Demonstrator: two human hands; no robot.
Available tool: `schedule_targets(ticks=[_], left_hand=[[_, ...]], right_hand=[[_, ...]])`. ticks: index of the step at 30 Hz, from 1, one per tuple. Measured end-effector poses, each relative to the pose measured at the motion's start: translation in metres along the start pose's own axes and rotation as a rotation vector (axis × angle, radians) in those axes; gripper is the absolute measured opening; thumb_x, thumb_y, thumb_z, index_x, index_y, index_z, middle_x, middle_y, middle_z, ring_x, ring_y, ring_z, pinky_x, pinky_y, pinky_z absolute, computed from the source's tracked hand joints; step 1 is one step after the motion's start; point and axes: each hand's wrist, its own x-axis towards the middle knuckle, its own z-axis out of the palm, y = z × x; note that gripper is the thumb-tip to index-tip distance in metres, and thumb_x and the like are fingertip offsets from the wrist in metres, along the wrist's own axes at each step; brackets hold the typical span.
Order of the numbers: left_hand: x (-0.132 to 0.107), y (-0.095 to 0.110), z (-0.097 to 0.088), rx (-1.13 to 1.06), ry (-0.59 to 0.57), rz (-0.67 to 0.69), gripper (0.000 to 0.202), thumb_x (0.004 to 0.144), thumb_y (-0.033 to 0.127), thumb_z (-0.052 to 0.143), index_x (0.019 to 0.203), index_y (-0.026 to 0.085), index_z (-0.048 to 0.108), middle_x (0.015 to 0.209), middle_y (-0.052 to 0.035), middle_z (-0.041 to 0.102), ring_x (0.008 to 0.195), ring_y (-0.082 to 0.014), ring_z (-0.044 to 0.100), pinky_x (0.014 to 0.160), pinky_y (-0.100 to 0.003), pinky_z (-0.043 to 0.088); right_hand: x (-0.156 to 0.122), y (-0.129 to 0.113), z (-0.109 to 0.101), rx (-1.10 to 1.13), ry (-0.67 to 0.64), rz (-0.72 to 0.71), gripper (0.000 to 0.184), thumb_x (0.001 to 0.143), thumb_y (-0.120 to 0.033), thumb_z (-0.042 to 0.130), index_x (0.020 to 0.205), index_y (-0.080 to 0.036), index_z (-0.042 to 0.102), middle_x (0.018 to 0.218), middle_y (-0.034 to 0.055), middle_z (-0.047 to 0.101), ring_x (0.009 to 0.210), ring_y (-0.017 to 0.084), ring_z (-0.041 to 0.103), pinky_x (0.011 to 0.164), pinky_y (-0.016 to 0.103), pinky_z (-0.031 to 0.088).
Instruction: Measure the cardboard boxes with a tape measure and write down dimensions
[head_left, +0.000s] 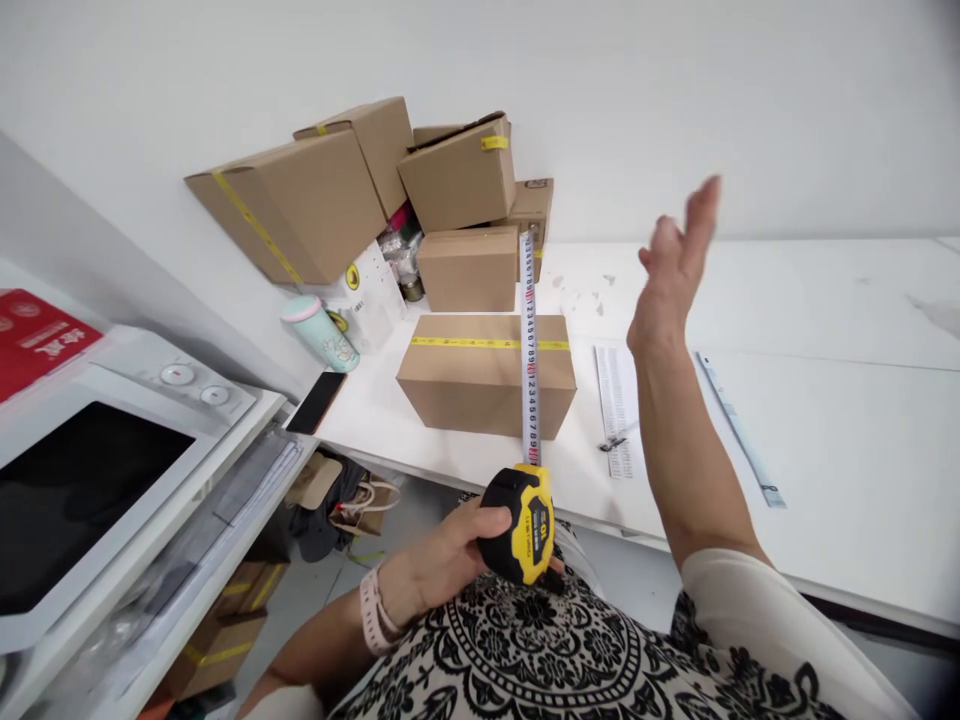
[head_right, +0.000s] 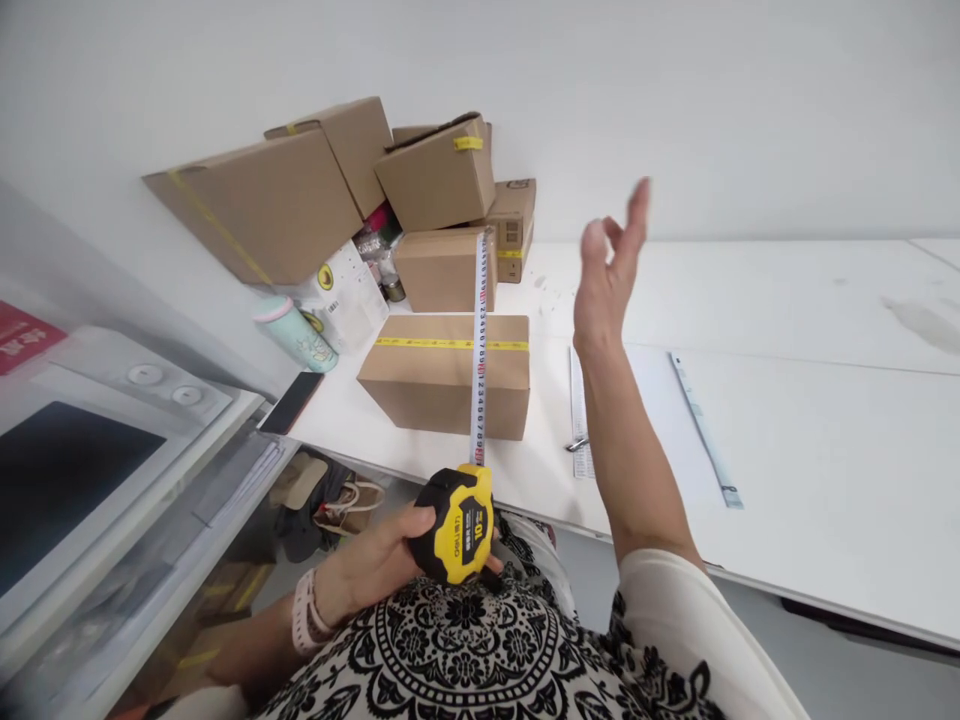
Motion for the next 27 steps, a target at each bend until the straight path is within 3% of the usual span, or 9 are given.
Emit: schedule_targets(ticks=[2, 5, 7, 13, 18, 21, 27], left_hand=[[0.000, 0.003, 0.009, 0.050, -0.003, 0.000, 0.060, 0.074, 0.050, 0.083, 0.116, 0.010, 0.068, 0.105, -0.0173, 0.073, 0.092, -0.0307, 0.074, 0.088, -0.043, 0.055], [0.000, 0.005, 0.020, 0.097, -0.006, -0.028, 0.061, 0.070, 0.048, 0.087, 0.116, 0.013, 0.066, 0.100, -0.0139, 0.072, 0.086, -0.0267, 0.073, 0.083, -0.039, 0.055], [0.002, 0.005, 0.026, 0.115, -0.022, -0.045, 0.059, 0.071, 0.048, 0.086, 0.114, 0.014, 0.065, 0.097, -0.0129, 0.071, 0.083, -0.0253, 0.072, 0.082, -0.039, 0.054], [0.006, 0.005, 0.035, 0.137, -0.048, -0.096, 0.056, 0.073, 0.055, 0.083, 0.108, 0.015, 0.063, 0.090, -0.0099, 0.068, 0.080, -0.0234, 0.070, 0.080, -0.038, 0.055], [0.005, 0.008, 0.044, 0.181, 0.031, -0.123, 0.060, 0.071, 0.062, 0.081, 0.105, 0.014, 0.066, 0.096, -0.0119, 0.069, 0.086, -0.0239, 0.067, 0.084, -0.041, 0.055], [0.008, 0.010, 0.045, 0.191, 0.082, -0.141, 0.067, 0.069, 0.067, 0.080, 0.105, 0.012, 0.067, 0.096, -0.0140, 0.069, 0.084, -0.0246, 0.067, 0.082, -0.042, 0.056], [0.019, 0.016, 0.041, 0.221, 0.123, -0.117, 0.060, 0.075, 0.067, 0.074, 0.098, 0.012, 0.067, 0.083, -0.0114, 0.068, 0.072, -0.0216, 0.066, 0.066, -0.035, 0.055]], right_hand=[[0.006, -0.002, 0.012, 0.080, 0.005, 0.069, 0.070, 0.098, -0.069, 0.038, 0.159, -0.035, 0.033, 0.167, 0.0049, 0.032, 0.153, 0.030, 0.033, 0.119, 0.053, 0.036], [0.004, 0.002, 0.035, 0.150, -0.154, 0.148, 0.068, 0.093, -0.074, 0.045, 0.142, -0.029, 0.057, 0.149, 0.0066, 0.057, 0.142, 0.031, 0.049, 0.116, 0.056, 0.040], [0.001, 0.008, 0.047, 0.197, -0.210, 0.183, 0.068, 0.091, -0.076, 0.048, 0.134, -0.026, 0.064, 0.139, 0.0077, 0.065, 0.134, 0.031, 0.056, 0.113, 0.056, 0.045], [0.004, 0.034, 0.059, 0.200, -0.125, 0.231, 0.070, 0.082, -0.073, 0.063, 0.136, -0.029, 0.061, 0.142, 0.0091, 0.063, 0.125, 0.027, 0.061, 0.107, 0.049, 0.050], [0.002, 0.043, 0.063, 0.221, -0.139, 0.347, 0.052, 0.090, -0.065, 0.055, 0.105, -0.019, 0.074, 0.109, 0.0091, 0.074, 0.109, 0.023, 0.067, 0.105, 0.047, 0.049], [-0.012, 0.040, 0.064, 0.227, -0.157, 0.400, 0.047, 0.092, -0.061, 0.053, 0.093, -0.019, 0.074, 0.101, 0.0077, 0.074, 0.102, 0.021, 0.067, 0.100, 0.043, 0.051], [-0.036, 0.042, 0.064, 0.389, -0.158, 0.507, 0.042, 0.083, -0.058, 0.066, 0.100, -0.020, 0.073, 0.099, 0.0044, 0.075, 0.089, 0.018, 0.068, 0.091, 0.037, 0.055]])
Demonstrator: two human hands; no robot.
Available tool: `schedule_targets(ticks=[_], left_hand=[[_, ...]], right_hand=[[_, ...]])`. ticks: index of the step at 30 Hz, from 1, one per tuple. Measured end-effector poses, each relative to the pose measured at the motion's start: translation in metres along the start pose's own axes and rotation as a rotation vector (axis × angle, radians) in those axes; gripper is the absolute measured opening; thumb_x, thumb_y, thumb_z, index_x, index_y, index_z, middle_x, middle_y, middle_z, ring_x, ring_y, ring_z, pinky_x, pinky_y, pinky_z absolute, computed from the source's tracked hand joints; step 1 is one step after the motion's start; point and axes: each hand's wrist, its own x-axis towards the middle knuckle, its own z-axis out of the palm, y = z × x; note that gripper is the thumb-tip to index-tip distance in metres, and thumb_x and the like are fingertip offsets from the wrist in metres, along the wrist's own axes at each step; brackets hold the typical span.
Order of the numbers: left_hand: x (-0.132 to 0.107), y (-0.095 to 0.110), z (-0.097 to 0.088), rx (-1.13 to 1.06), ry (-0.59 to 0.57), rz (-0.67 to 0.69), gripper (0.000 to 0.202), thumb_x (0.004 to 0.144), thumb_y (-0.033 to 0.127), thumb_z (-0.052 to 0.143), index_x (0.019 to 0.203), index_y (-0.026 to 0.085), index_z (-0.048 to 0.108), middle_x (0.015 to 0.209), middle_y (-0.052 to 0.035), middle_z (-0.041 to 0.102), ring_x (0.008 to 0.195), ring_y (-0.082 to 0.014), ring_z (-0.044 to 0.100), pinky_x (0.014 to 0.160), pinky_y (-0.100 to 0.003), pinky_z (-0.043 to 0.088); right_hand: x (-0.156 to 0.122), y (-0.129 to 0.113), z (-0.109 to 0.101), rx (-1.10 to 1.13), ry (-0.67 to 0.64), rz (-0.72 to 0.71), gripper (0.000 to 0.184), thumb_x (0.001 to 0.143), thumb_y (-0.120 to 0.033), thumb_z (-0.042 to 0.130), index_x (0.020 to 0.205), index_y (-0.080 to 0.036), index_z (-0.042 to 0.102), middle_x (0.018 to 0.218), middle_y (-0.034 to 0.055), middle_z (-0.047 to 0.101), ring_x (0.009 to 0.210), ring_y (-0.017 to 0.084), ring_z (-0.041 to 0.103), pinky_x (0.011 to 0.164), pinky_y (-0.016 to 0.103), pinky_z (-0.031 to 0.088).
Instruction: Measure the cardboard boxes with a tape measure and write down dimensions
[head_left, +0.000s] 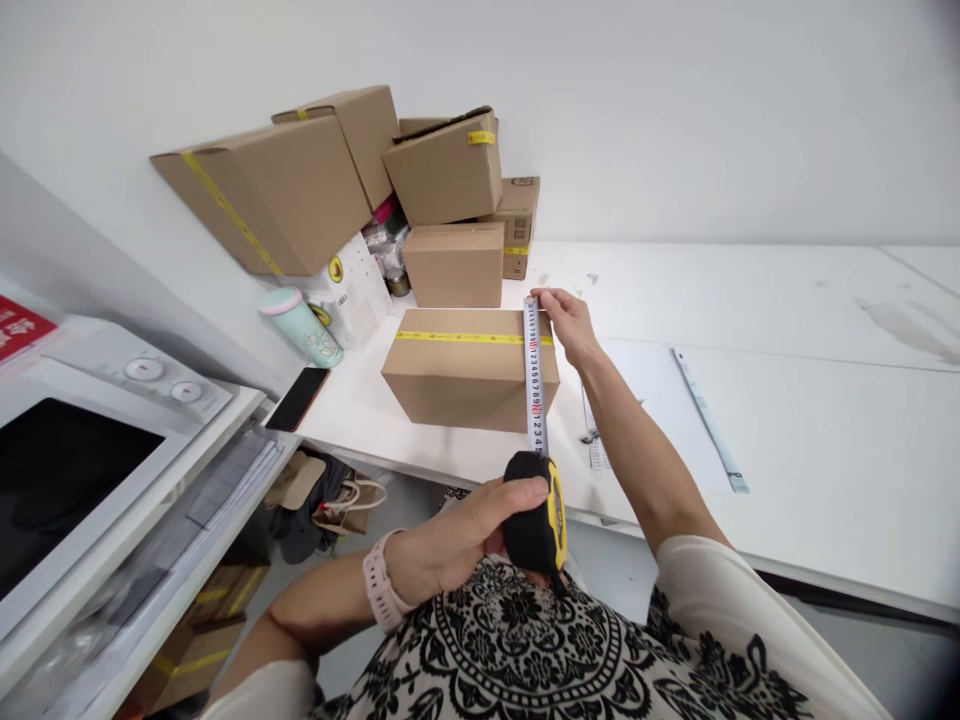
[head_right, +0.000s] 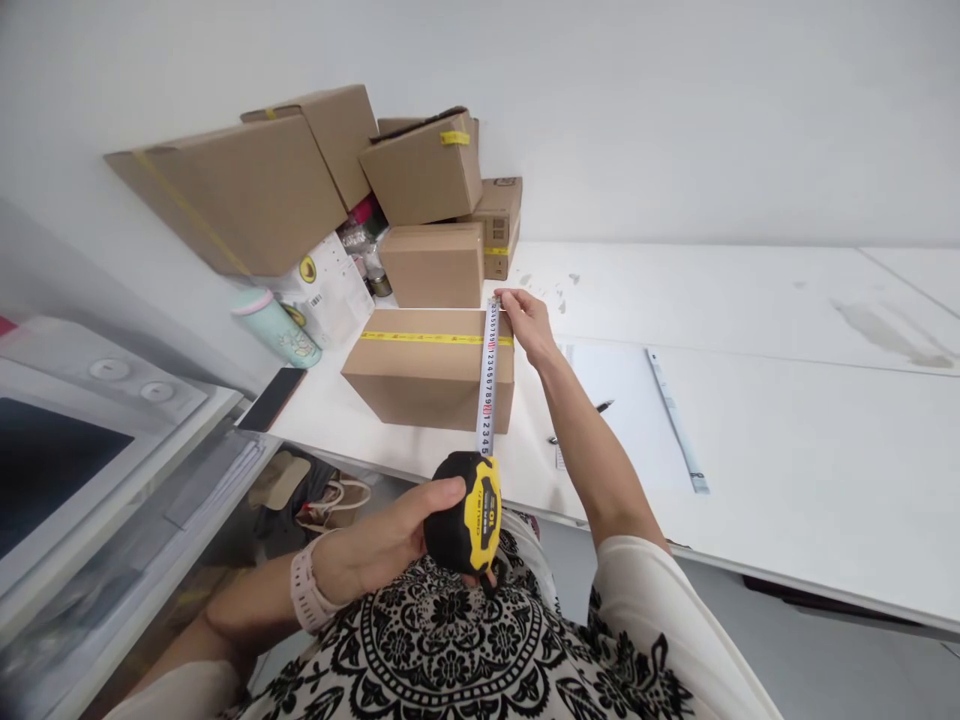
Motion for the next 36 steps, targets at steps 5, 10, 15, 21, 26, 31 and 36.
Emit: schedule_targets(ticks=[5, 10, 15, 21, 26, 31, 36], left_hand=[[-0.003, 0.009, 0.002, 0.015, -0.064, -0.034, 0.062, 0.077, 0.068, 0.072, 0.100, 0.011, 0.067, 0.083, -0.0125, 0.070, 0.071, -0.0224, 0.069, 0.063, -0.033, 0.057], [-0.008, 0.014, -0.002, -0.025, -0.119, -0.050, 0.066, 0.081, 0.068, 0.068, 0.107, 0.007, 0.067, 0.087, -0.0158, 0.071, 0.070, -0.0229, 0.071, 0.061, -0.032, 0.056], [-0.006, 0.021, -0.010, 0.001, -0.066, -0.065, 0.068, 0.082, 0.067, 0.068, 0.114, 0.007, 0.066, 0.098, -0.0183, 0.072, 0.075, -0.0229, 0.072, 0.059, -0.029, 0.054], [-0.001, 0.020, -0.010, 0.025, -0.001, -0.012, 0.071, 0.075, 0.072, 0.070, 0.106, 0.008, 0.068, 0.087, -0.0152, 0.072, 0.068, -0.0219, 0.070, 0.054, -0.028, 0.052], [0.001, 0.019, -0.012, 0.053, 0.001, -0.002, 0.074, 0.072, 0.073, 0.072, 0.109, 0.009, 0.065, 0.084, -0.0132, 0.070, 0.064, -0.0212, 0.068, 0.051, -0.027, 0.049], [-0.001, 0.008, -0.017, 0.012, -0.007, 0.046, 0.075, 0.075, 0.063, 0.077, 0.129, 0.014, 0.056, 0.095, -0.0114, 0.067, 0.075, -0.0223, 0.066, 0.064, -0.034, 0.054], [-0.004, -0.011, -0.018, -0.013, -0.038, 0.110, 0.075, 0.076, 0.050, 0.081, 0.138, 0.021, 0.050, 0.115, -0.0102, 0.063, 0.104, -0.0255, 0.062, 0.091, -0.040, 0.050]], right_hand=[[0.001, 0.010, -0.007, -0.022, 0.063, 0.002, 0.033, 0.079, -0.052, 0.071, 0.083, -0.019, 0.070, 0.082, 0.0017, 0.072, 0.077, 0.015, 0.064, 0.082, 0.034, 0.054], [-0.005, 0.012, -0.007, -0.026, 0.108, 0.035, 0.043, 0.077, -0.059, 0.075, 0.063, -0.021, 0.058, 0.073, 0.0013, 0.068, 0.069, 0.015, 0.060, 0.069, 0.031, 0.050], [-0.010, 0.013, -0.004, 0.029, 0.130, 0.028, 0.047, 0.076, -0.061, 0.075, 0.060, -0.021, 0.056, 0.072, 0.0016, 0.067, 0.067, 0.014, 0.058, 0.064, 0.029, 0.047], [-0.010, 0.013, -0.008, 0.004, 0.056, -0.019, 0.037, 0.070, -0.046, 0.083, 0.064, -0.023, 0.054, 0.064, -0.0024, 0.061, 0.061, 0.013, 0.055, 0.060, 0.029, 0.045], [-0.009, 0.009, -0.011, 0.038, 0.012, 0.025, 0.036, 0.067, -0.039, 0.084, 0.062, -0.023, 0.052, 0.061, -0.0029, 0.060, 0.060, 0.013, 0.056, 0.059, 0.029, 0.045], [-0.016, 0.002, -0.010, 0.092, 0.041, 0.026, 0.036, 0.067, -0.042, 0.084, 0.063, -0.023, 0.054, 0.061, -0.0029, 0.060, 0.060, 0.012, 0.055, 0.059, 0.029, 0.045], [-0.023, -0.007, -0.009, 0.035, 0.003, -0.042, 0.034, 0.069, -0.042, 0.084, 0.065, -0.022, 0.057, 0.065, -0.0013, 0.063, 0.062, 0.013, 0.055, 0.061, 0.029, 0.045]])
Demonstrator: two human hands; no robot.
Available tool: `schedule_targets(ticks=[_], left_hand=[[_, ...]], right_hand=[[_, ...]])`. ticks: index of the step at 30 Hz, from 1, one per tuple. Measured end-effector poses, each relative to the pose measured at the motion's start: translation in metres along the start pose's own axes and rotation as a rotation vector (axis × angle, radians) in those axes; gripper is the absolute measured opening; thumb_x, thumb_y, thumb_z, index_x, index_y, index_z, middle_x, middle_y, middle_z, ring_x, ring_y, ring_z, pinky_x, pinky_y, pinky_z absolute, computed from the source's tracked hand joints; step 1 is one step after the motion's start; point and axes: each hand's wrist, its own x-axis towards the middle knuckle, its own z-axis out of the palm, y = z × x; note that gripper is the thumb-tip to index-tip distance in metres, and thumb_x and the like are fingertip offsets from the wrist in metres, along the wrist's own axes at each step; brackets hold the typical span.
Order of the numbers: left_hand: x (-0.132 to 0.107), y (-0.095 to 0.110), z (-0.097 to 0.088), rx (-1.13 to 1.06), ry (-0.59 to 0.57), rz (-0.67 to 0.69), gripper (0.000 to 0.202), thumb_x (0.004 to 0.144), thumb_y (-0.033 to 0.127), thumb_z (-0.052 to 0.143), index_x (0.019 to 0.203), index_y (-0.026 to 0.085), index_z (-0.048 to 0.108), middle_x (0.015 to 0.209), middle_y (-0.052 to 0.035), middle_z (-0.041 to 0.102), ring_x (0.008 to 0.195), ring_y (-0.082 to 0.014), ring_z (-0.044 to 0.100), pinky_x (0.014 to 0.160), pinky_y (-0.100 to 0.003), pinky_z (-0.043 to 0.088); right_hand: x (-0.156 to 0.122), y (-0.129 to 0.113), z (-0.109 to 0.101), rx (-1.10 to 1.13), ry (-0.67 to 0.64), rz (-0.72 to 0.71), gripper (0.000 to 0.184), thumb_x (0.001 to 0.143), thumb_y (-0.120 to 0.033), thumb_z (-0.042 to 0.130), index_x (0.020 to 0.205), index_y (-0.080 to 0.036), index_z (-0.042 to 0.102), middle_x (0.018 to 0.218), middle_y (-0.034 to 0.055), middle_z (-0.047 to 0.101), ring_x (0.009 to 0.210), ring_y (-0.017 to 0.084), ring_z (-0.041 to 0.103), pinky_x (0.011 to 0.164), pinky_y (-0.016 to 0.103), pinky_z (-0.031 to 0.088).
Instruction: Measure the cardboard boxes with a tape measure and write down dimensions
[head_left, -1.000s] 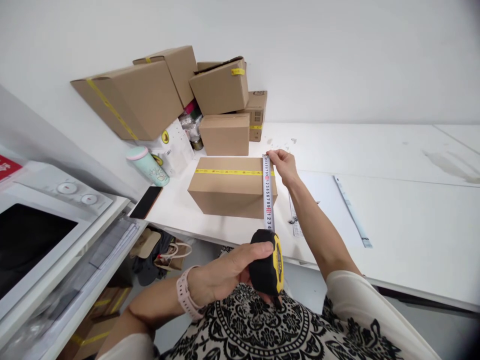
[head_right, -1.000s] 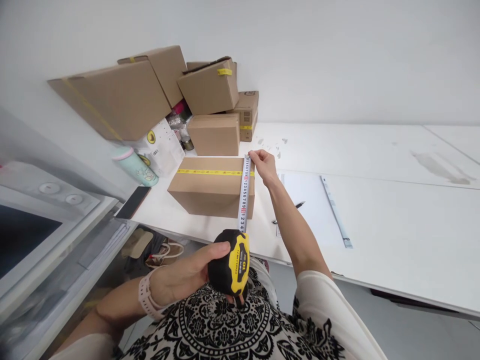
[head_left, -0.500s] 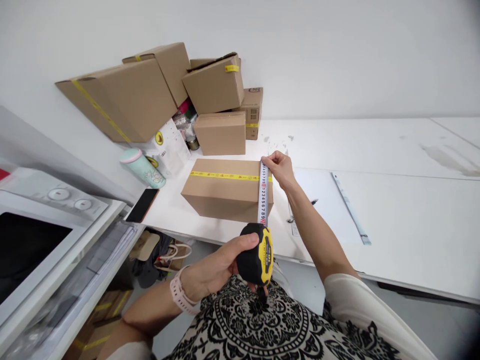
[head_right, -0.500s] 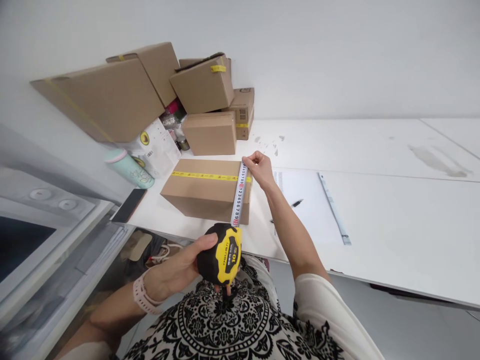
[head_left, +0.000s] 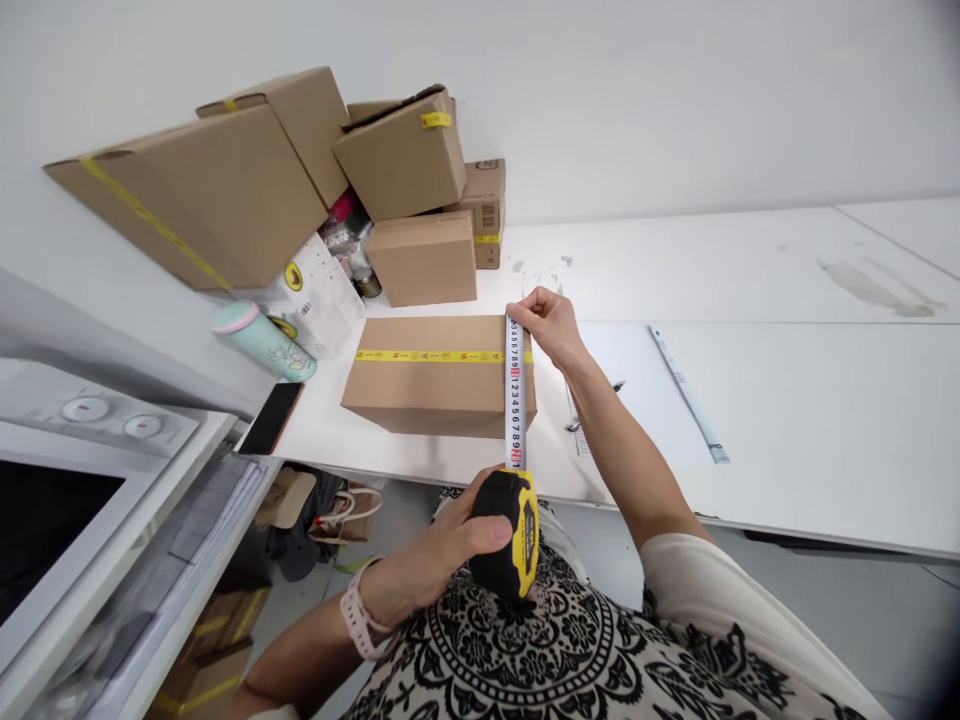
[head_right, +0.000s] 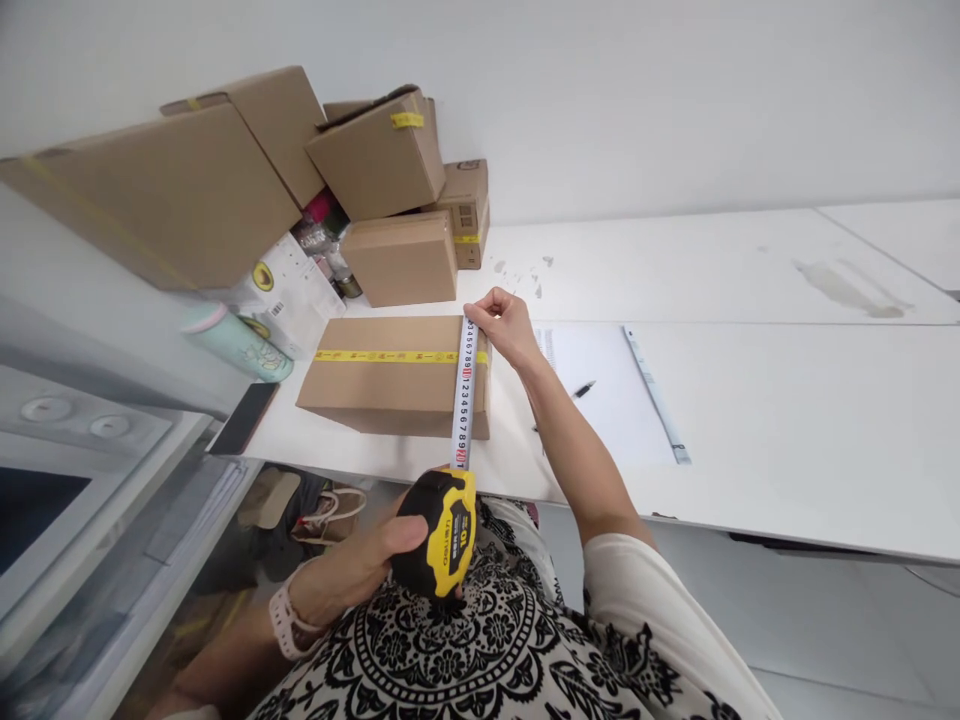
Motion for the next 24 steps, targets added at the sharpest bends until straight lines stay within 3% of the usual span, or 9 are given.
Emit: schedule_targets(ticks=[5, 8, 14, 17, 20, 24], left_hand=[[0.013, -0.021, -0.011, 0.303, 0.091, 0.085, 0.092, 0.072, 0.043, 0.085, 0.148, 0.024, 0.037, 0.113, -0.0066, 0.058, 0.099, -0.0225, 0.057, 0.090, -0.038, 0.045], [0.018, -0.028, -0.017, 0.407, 0.089, 0.120, 0.093, 0.072, 0.042, 0.086, 0.148, 0.022, 0.036, 0.112, -0.0061, 0.057, 0.097, -0.0214, 0.056, 0.089, -0.037, 0.045], [0.002, -0.026, -0.014, 0.117, -0.004, 0.052, 0.073, 0.074, 0.048, 0.082, 0.135, 0.023, 0.052, 0.105, -0.0046, 0.063, 0.093, -0.0221, 0.062, 0.085, -0.037, 0.048], [-0.010, -0.020, -0.011, -0.016, -0.042, -0.021, 0.068, 0.076, 0.057, 0.079, 0.128, 0.018, 0.058, 0.107, -0.0106, 0.068, 0.099, -0.0269, 0.065, 0.089, -0.041, 0.051], [-0.019, -0.009, -0.006, -0.047, 0.013, -0.047, 0.066, 0.078, 0.058, 0.077, 0.125, 0.015, 0.061, 0.116, -0.0158, 0.069, 0.107, -0.0286, 0.065, 0.093, -0.041, 0.052], [-0.027, 0.009, 0.003, 0.066, 0.028, -0.091, 0.068, 0.078, 0.066, 0.073, 0.119, 0.012, 0.064, 0.103, -0.0152, 0.069, 0.088, -0.0251, 0.066, 0.066, -0.033, 0.057]], right_hand=[[-0.013, 0.007, 0.001, -0.017, 0.030, 0.066, 0.035, 0.068, -0.047, 0.084, 0.065, -0.021, 0.060, 0.065, -0.0003, 0.064, 0.063, 0.014, 0.056, 0.062, 0.031, 0.047], [-0.020, 0.009, 0.001, 0.024, 0.060, 0.063, 0.035, 0.067, -0.049, 0.084, 0.068, -0.021, 0.063, 0.067, 0.0001, 0.065, 0.064, 0.015, 0.057, 0.064, 0.031, 0.047], [-0.019, -0.002, -0.002, -0.062, -0.029, 0.093, 0.036, 0.064, -0.052, 0.084, 0.068, -0.020, 0.066, 0.069, 0.0013, 0.067, 0.067, 0.015, 0.057, 0.065, 0.031, 0.047], [-0.018, -0.007, -0.003, -0.118, -0.069, 0.104, 0.037, 0.064, -0.050, 0.084, 0.065, -0.020, 0.064, 0.067, 0.0012, 0.067, 0.066, 0.014, 0.056, 0.063, 0.030, 0.045], [-0.018, -0.010, -0.003, -0.167, -0.088, 0.099, 0.033, 0.067, -0.047, 0.082, 0.064, -0.020, 0.062, 0.065, 0.0010, 0.066, 0.064, 0.013, 0.055, 0.062, 0.029, 0.043], [-0.019, -0.014, -0.003, -0.232, -0.103, 0.095, 0.029, 0.069, -0.042, 0.080, 0.064, -0.019, 0.062, 0.064, 0.0003, 0.064, 0.062, 0.013, 0.054, 0.061, 0.028, 0.041]])
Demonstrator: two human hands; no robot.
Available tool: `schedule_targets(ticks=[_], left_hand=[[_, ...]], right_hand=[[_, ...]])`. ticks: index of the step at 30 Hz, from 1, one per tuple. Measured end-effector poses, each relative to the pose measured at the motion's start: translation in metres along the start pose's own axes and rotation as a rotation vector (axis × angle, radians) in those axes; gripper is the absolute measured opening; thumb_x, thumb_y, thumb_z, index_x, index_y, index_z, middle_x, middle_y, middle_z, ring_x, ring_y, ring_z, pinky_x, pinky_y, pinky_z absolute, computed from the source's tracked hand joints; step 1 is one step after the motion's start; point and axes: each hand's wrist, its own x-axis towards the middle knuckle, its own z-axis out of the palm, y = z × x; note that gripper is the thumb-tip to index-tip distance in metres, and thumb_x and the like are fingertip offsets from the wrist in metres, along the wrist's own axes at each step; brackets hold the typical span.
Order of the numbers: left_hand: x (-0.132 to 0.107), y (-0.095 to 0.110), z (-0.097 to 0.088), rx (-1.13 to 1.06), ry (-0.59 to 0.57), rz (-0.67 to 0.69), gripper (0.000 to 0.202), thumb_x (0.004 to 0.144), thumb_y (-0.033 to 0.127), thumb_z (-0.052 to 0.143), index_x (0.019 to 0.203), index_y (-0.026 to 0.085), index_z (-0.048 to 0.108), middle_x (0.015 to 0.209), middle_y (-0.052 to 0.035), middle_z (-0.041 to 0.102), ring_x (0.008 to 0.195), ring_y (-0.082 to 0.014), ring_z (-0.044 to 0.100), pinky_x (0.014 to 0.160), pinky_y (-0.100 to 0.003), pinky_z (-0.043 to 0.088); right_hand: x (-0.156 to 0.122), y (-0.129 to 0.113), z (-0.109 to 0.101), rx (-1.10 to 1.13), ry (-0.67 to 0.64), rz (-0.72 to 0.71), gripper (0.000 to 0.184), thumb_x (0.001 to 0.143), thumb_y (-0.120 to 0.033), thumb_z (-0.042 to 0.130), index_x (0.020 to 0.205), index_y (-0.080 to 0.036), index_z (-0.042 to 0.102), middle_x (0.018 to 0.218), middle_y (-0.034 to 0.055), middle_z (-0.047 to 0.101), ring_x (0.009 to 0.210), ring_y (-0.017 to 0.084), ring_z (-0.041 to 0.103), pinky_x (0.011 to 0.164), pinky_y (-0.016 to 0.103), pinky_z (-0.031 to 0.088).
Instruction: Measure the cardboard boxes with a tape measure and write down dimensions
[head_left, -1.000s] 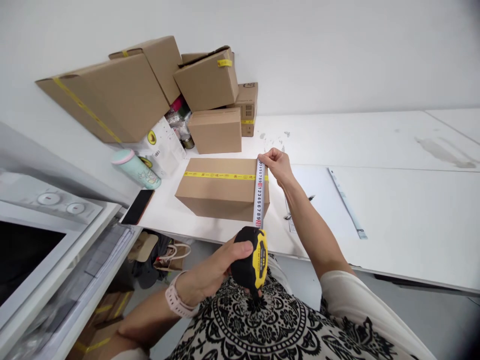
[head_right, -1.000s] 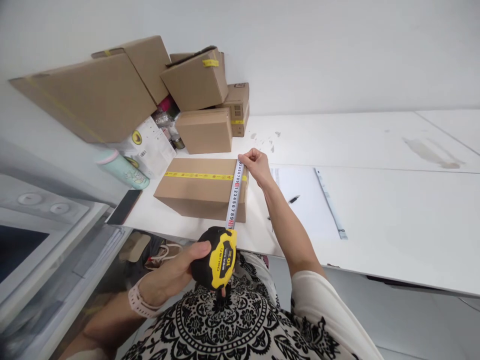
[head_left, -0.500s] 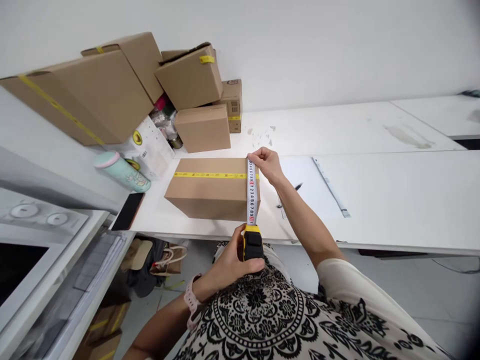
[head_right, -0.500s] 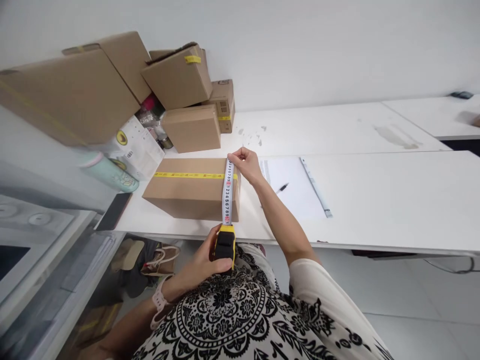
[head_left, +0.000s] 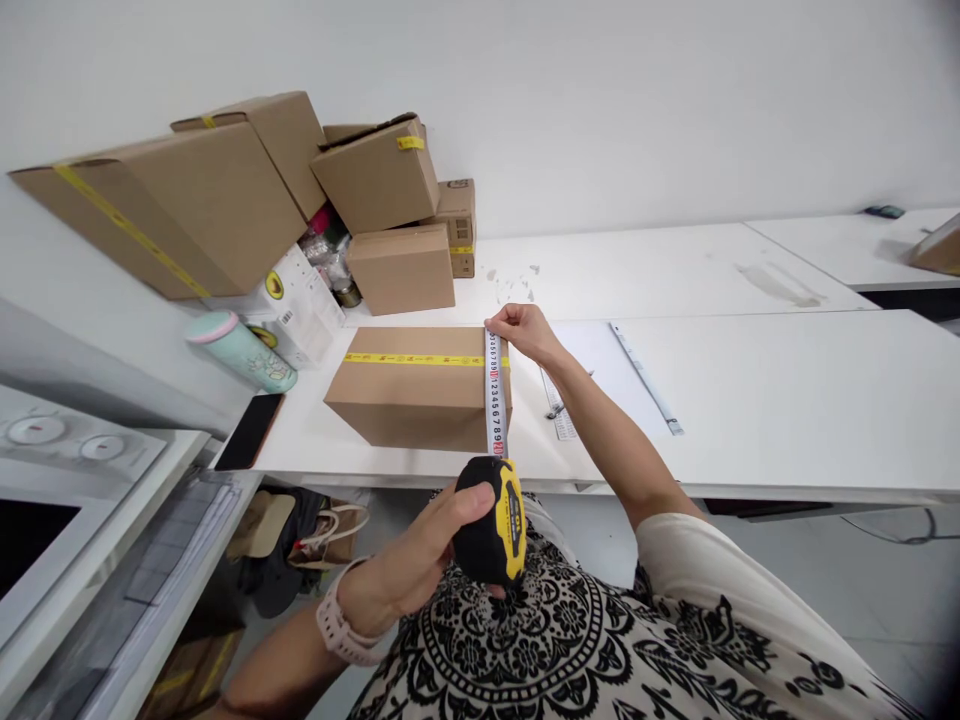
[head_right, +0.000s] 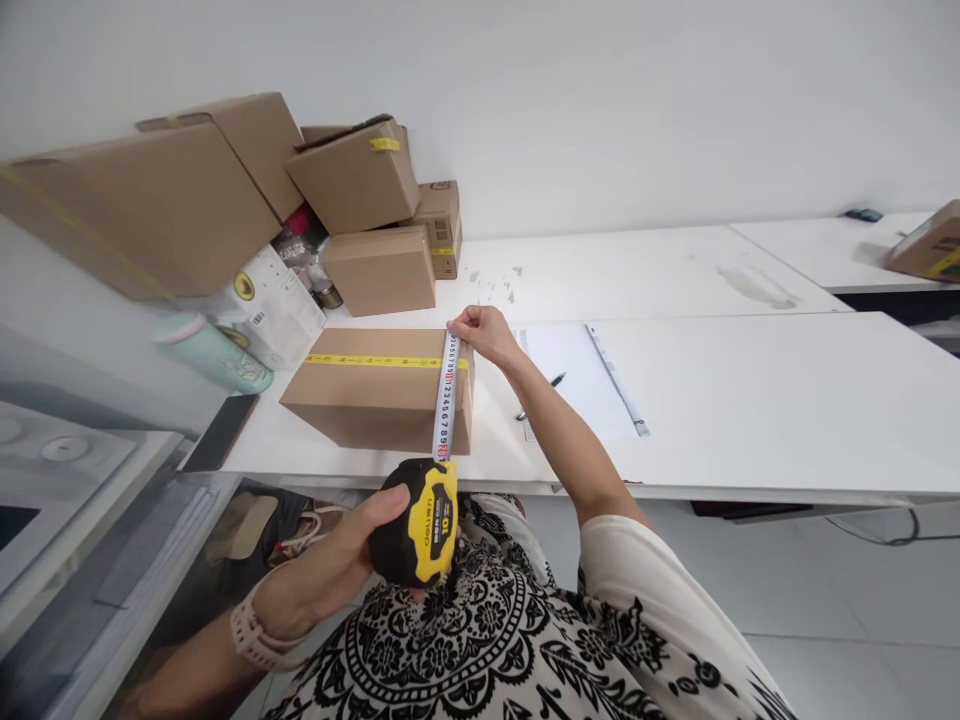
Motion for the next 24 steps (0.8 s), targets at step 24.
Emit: schedule_targets(ticks=[24], left_hand=[[-0.030, 0.016, -0.007, 0.068, 0.045, -0.158, 0.071, 0.076, 0.071, 0.072, 0.119, 0.014, 0.065, 0.089, -0.0116, 0.069, 0.074, -0.0224, 0.066, 0.049, -0.026, 0.056]], right_hand=[[-0.009, -0.004, 0.001, -0.090, 0.018, -0.057, 0.032, 0.078, -0.037, 0.074, 0.059, -0.021, 0.055, 0.060, -0.0018, 0.054, 0.061, 0.012, 0.043, 0.061, 0.030, 0.035]])
